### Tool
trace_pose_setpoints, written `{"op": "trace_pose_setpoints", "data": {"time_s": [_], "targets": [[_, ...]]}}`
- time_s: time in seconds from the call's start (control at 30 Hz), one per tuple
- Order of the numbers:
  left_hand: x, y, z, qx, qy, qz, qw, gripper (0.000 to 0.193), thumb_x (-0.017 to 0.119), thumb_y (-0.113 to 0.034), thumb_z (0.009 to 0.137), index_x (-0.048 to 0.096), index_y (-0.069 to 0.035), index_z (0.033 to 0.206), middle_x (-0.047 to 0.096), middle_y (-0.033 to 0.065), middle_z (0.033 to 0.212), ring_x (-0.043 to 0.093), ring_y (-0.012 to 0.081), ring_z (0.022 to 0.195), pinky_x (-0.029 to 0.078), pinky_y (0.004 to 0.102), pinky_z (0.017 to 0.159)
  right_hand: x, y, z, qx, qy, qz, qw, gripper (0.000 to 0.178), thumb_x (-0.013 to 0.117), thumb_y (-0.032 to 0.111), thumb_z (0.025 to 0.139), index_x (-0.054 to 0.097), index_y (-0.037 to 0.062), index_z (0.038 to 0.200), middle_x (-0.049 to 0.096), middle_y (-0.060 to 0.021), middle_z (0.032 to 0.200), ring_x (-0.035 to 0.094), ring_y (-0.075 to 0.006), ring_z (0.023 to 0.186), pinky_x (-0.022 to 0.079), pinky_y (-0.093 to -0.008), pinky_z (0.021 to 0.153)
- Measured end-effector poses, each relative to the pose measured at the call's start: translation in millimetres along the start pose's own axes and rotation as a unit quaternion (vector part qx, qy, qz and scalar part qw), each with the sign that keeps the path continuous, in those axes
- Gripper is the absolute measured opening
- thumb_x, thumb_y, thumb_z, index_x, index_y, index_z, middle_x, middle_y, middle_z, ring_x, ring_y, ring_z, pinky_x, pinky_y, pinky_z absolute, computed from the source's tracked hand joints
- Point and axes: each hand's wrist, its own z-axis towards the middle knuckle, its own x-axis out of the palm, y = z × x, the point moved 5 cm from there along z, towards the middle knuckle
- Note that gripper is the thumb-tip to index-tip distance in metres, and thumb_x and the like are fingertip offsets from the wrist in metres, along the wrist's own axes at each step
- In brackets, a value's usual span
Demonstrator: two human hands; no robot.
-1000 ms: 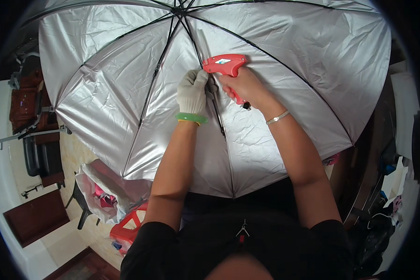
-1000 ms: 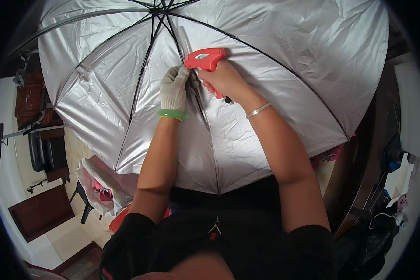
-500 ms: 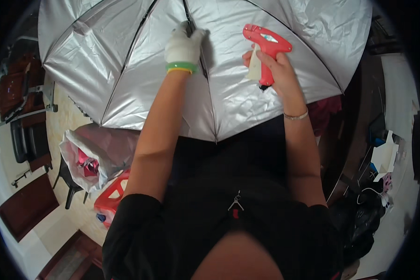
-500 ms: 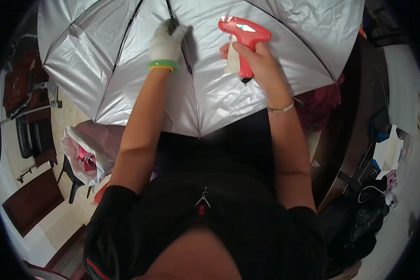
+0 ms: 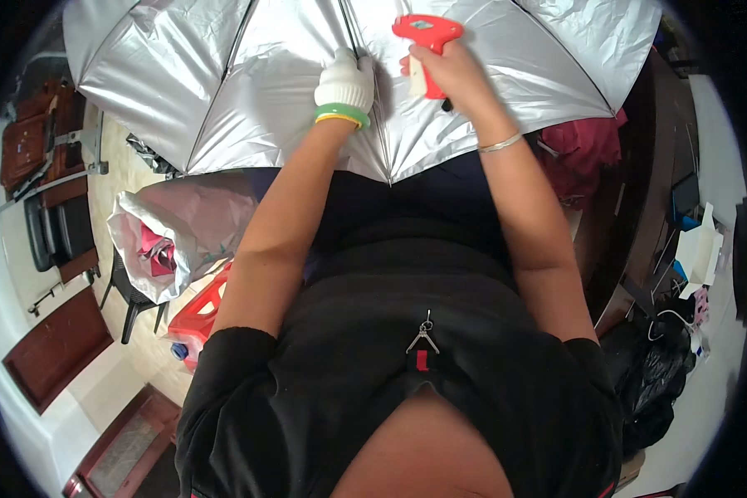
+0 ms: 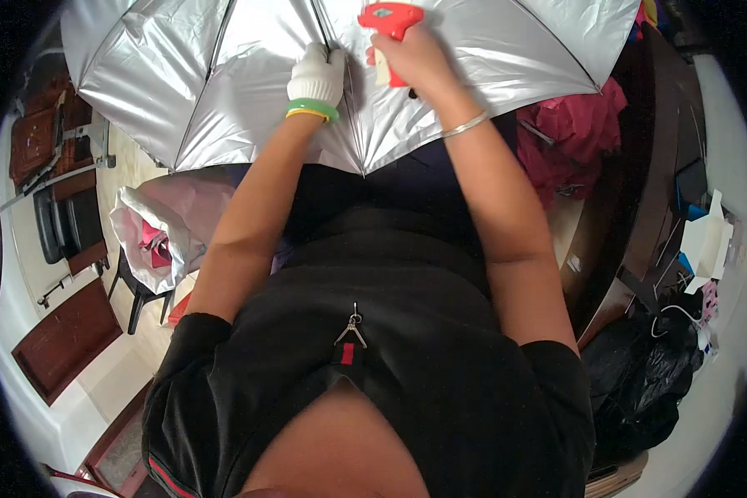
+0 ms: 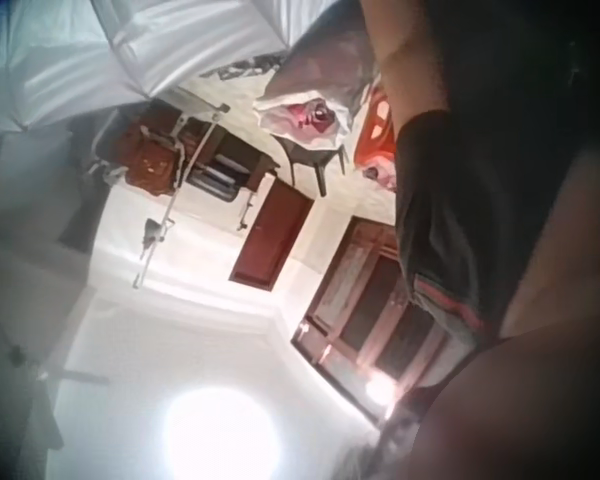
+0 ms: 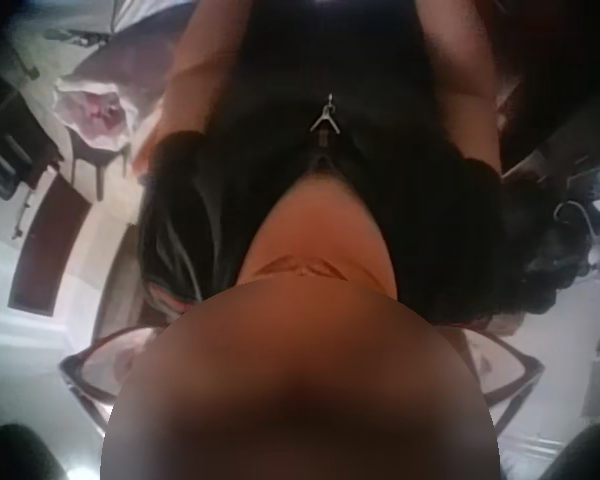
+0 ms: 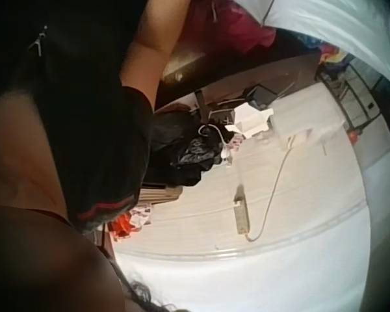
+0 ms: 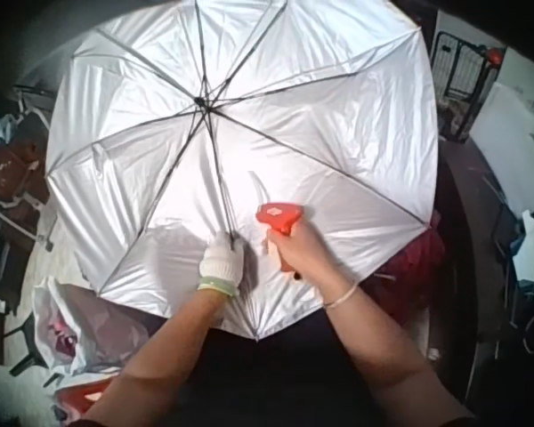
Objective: Assembling umbrellas by using a glue gun to secure the fabric cover to the metal frame ribs.
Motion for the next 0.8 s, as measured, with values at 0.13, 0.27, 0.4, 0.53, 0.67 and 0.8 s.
{"op": "trace_pose_setpoints", "data": {"time_s": [0.13, 0.27, 0.4, 0.53, 0.67, 0.8], "targets": [[-5, 12, -13, 0.043, -0.039, -0.135, 0.989, 0.038, 0.060, -0.036, 0.085, 0.064, -0.002, 0.100, 0.069, 0.0175, 0.088, 0.068, 0.0320, 0.080, 0.053, 0.0414, 0.073, 32, -24, -22, 0.115, -0.007, 0.104, 0.988, 0.033, 0.050, 0.014, 0.093, 0.053, -0.0040, 0.120, 0.067, -0.0159, 0.096, 0.068, -0.0219, 0.082, 0.055, -0.0316, 0.070], [12, 36, -18, -0.077, 0.103, -0.451, 0.883, 0.022, 0.061, -0.018, 0.088, 0.064, 0.002, 0.096, 0.068, 0.0116, 0.080, 0.064, 0.0176, 0.062, 0.049, 0.0273, 0.058, 34, -36, -24, 0.131, 0.023, 0.120, 0.984, 0.031, 0.051, 0.011, 0.089, 0.053, -0.0024, 0.117, 0.065, -0.0135, 0.092, 0.065, -0.0193, 0.077, 0.054, -0.0333, 0.067], [8, 29, -29, -0.146, 0.205, -0.530, 0.810, 0.012, 0.057, -0.010, 0.090, 0.064, 0.000, 0.094, 0.065, 0.0073, 0.073, 0.055, 0.0107, 0.051, 0.041, 0.0231, 0.045, 35, -35, -20, 0.117, 0.013, 0.110, 0.987, 0.032, 0.051, 0.013, 0.087, 0.053, -0.0017, 0.115, 0.065, -0.0120, 0.089, 0.065, -0.0179, 0.075, 0.053, -0.0330, 0.067], [11, 21, -35, -0.169, 0.216, -0.550, 0.789, 0.013, 0.058, -0.012, 0.090, 0.064, -0.001, 0.089, 0.063, 0.0051, 0.069, 0.055, 0.0108, 0.051, 0.040, 0.0237, 0.042, 31, -57, -11, 0.042, 0.023, -0.026, 0.999, 0.032, 0.053, 0.015, 0.085, 0.053, -0.0008, 0.112, 0.066, -0.0100, 0.080, 0.066, -0.0164, 0.072, 0.053, -0.0337, 0.063], [8, 26, -32, -0.146, 0.197, -0.525, 0.815, 0.015, 0.059, -0.014, 0.090, 0.064, -0.001, 0.087, 0.060, 0.0036, 0.065, 0.054, 0.0112, 0.049, 0.041, 0.0238, 0.041, 35, -38, -22, 0.063, 0.000, -0.113, 0.992, 0.030, 0.054, 0.018, 0.083, 0.055, -0.0005, 0.107, 0.065, -0.0090, 0.074, 0.066, -0.0166, 0.069, 0.053, -0.0345, 0.059], [9, 24, -33, -0.147, 0.183, -0.504, 0.831, 0.016, 0.059, -0.016, 0.090, 0.064, 0.000, 0.088, 0.061, 0.0038, 0.065, 0.054, 0.0111, 0.047, 0.041, 0.0239, 0.041, 38, -31, -30, 0.068, -0.011, -0.043, 0.997, 0.027, 0.054, 0.019, 0.083, 0.056, -0.0003, 0.102, 0.066, -0.0090, 0.074, 0.067, -0.0178, 0.067, 0.053, -0.0337, 0.056]]}}
